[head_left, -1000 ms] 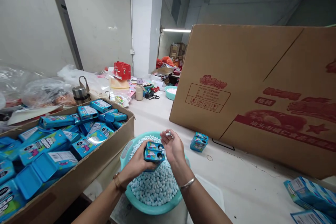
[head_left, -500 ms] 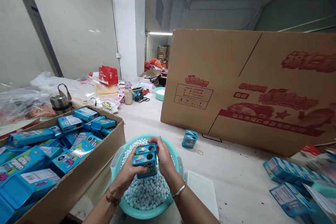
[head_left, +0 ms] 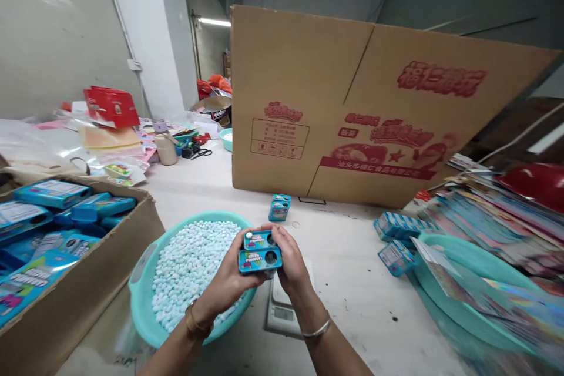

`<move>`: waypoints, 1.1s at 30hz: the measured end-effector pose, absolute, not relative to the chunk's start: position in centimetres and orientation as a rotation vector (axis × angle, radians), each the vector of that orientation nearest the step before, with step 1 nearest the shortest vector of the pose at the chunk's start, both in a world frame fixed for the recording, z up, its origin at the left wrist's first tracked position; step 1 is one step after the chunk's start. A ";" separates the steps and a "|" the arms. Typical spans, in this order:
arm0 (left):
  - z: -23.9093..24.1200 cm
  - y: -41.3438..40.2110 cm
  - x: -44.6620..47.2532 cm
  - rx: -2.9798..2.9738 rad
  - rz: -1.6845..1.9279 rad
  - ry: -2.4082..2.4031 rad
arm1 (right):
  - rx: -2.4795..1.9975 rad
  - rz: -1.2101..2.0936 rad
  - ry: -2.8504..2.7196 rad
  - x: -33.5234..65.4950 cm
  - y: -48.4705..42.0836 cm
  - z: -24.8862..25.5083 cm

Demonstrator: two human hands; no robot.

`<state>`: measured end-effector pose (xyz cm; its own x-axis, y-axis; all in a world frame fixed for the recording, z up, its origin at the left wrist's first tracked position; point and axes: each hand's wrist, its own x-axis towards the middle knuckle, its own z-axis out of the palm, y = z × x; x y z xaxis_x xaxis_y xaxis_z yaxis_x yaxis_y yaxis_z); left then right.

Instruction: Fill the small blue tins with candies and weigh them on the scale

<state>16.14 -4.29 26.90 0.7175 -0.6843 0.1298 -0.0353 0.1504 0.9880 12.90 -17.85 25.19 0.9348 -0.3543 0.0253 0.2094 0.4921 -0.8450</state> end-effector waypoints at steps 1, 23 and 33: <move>26.8 -5.2 15.9 1.380 -0.501 -0.705 | -0.956 -0.385 0.176 12.4 -18.5 24.9; 17.6 -13.5 14.1 1.374 -0.711 -0.675 | -0.980 -0.515 0.441 9.2 -26.9 16.8; 15.1 -8.6 9.6 1.589 -0.573 -0.755 | -1.038 -0.592 0.579 9.3 -27.3 14.1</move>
<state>9.63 -8.55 15.10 0.6655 -0.7445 0.0531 -0.1492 -0.0629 0.9868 9.33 -27.26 14.06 0.7048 -0.6914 -0.1589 0.1737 0.3854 -0.9063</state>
